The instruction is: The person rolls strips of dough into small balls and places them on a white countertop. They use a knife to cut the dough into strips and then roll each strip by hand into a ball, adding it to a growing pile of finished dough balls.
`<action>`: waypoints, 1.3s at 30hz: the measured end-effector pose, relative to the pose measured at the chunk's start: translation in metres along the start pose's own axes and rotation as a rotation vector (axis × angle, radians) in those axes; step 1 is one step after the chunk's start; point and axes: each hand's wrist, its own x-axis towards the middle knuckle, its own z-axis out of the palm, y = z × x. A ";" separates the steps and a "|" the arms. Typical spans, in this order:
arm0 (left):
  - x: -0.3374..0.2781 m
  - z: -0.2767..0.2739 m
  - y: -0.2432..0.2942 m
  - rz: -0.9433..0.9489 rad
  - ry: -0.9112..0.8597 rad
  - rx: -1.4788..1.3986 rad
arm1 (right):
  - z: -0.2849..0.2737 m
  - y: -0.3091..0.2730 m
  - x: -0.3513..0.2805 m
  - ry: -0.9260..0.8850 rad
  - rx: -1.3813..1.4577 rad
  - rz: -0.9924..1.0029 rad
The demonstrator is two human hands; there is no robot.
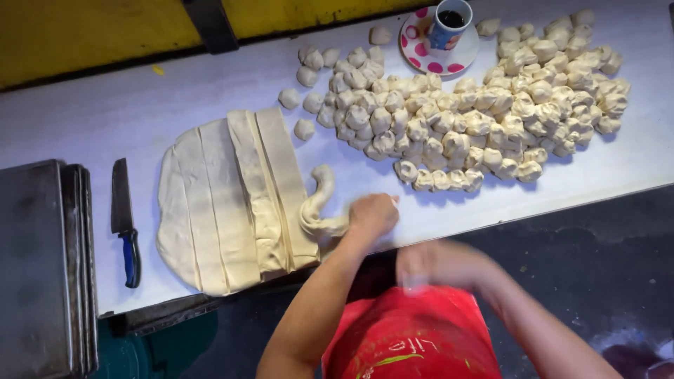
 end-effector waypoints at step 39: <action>-0.042 0.055 0.078 0.490 0.394 0.124 | -0.103 0.146 0.010 0.596 -0.742 0.032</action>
